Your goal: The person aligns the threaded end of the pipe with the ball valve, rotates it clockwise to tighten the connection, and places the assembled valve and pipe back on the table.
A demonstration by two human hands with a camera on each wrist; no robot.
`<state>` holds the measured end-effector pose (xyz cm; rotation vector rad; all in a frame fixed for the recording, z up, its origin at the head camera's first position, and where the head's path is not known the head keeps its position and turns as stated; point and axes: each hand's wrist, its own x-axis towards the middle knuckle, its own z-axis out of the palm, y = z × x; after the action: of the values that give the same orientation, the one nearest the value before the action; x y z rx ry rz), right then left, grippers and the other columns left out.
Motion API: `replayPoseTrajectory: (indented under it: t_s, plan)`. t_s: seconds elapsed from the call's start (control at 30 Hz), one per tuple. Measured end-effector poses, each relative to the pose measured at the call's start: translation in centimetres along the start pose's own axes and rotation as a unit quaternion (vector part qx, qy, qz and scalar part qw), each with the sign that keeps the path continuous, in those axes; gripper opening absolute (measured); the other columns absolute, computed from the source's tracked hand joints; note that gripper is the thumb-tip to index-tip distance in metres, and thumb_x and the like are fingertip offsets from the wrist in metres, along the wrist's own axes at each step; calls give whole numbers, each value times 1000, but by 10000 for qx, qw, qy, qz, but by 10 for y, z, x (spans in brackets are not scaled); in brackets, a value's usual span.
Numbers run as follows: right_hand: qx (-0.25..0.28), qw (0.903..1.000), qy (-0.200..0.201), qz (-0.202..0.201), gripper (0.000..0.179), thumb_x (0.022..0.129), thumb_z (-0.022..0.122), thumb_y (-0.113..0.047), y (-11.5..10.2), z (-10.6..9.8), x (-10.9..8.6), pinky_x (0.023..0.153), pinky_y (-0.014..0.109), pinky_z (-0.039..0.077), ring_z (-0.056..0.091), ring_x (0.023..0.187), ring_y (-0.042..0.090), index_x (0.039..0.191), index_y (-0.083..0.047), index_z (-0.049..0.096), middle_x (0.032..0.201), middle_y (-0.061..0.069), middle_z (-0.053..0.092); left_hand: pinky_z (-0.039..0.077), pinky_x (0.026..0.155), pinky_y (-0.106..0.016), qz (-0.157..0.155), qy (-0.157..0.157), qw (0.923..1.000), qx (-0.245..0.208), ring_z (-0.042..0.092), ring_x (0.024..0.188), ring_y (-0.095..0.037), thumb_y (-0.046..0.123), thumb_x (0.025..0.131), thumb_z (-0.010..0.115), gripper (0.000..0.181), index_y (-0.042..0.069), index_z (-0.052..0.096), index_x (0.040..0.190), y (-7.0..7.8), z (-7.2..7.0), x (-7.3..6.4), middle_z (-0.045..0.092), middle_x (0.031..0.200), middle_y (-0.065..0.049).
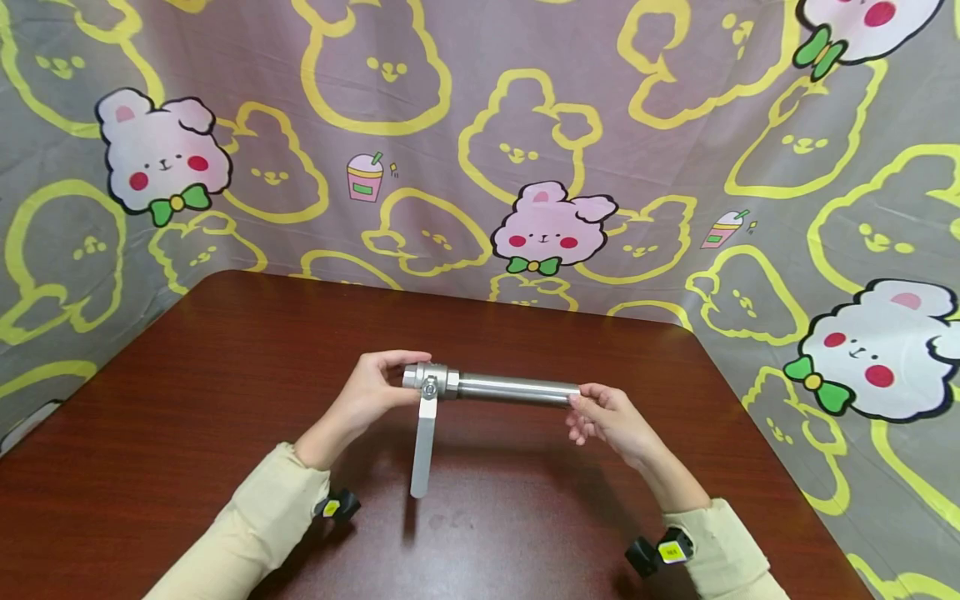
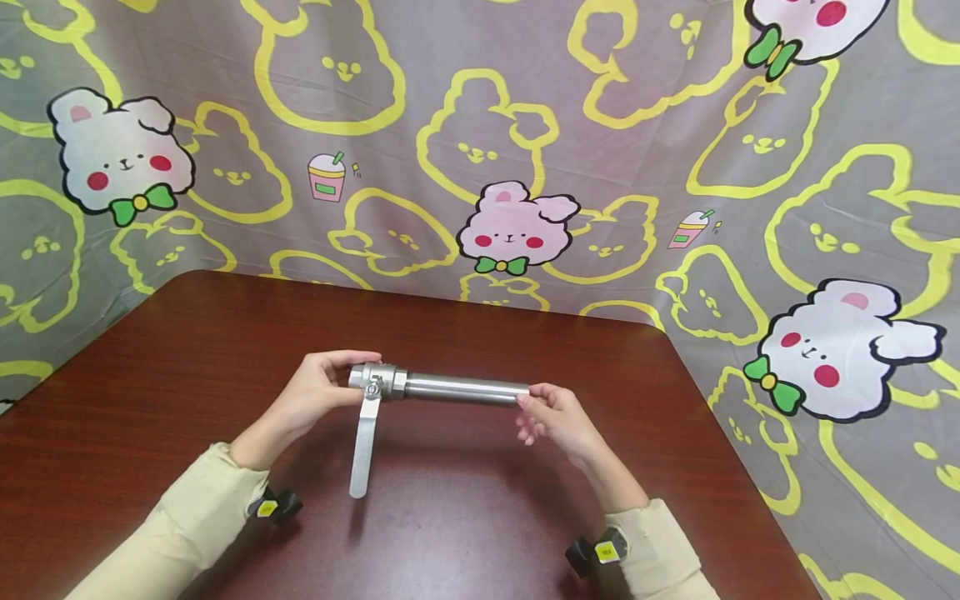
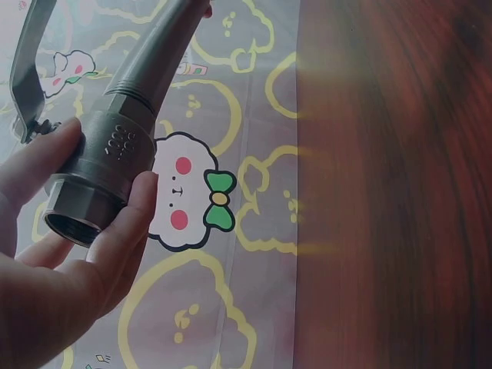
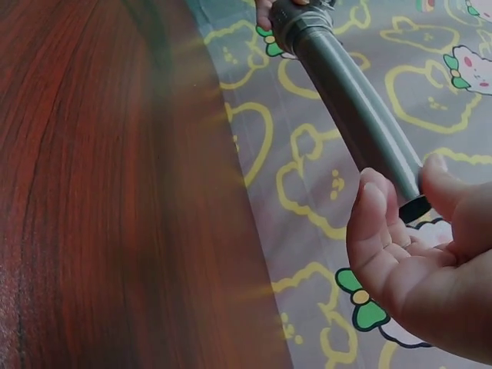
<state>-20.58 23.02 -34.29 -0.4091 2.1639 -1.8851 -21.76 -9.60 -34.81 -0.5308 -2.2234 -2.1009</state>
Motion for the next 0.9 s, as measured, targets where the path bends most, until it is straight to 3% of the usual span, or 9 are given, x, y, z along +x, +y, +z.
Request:
replayPoseTrajectory:
  t_s: [0.17,0.37,0.53,0.63,0.77,0.9]
  plan:
    - [-55,9992,361,141,33,95,41,-20,-2,3,1,51,23,47,56,54,13,94,13,45,67,10,55,45,65,-23,18,-6,10000,-25,56,77,-14,-10,66,65,44,-12,57,110,0,0,0,60,100,-20]
    - [363,9973,631,79,29,93,48,-17,-5,4,1,53,24,48,59,55,14,94,12,50,70,12,60,45,64,-23,51,-10,10000,-43,56,77,-15,-11,65,65,46,-10,58,110,3,1,-1,60,100,-19]
    - [515,9974,493,-138,26,91,50,-9,-6,3,-1,52,25,48,58,55,15,110,7,42,72,13,57,45,65,-24,8,-20,10000,-24,56,77,-15,-10,65,65,46,-9,58,111,5,1,-2,60,102,-18]
    - [293,9985,335,-305,33,86,55,-1,-4,1,-2,54,26,48,59,58,17,115,1,40,73,12,56,45,65,-24,2,-27,10000,-14,56,78,-15,-10,65,65,46,-8,58,111,5,0,-3,60,103,-19]
    - [-24,9988,221,-434,42,79,60,8,-1,-1,-2,55,28,49,59,61,19,115,4,40,74,9,56,45,65,-24,6,-21,10000,-8,56,78,-16,-9,66,66,46,-8,58,111,6,0,-3,60,103,-19]
    - [-102,9987,252,-422,44,78,59,10,0,-1,-1,55,27,49,59,61,19,117,10,38,73,8,55,46,64,-24,24,-7,10000,30,56,78,-16,-10,66,66,45,-9,58,110,5,0,-3,60,102,-19]
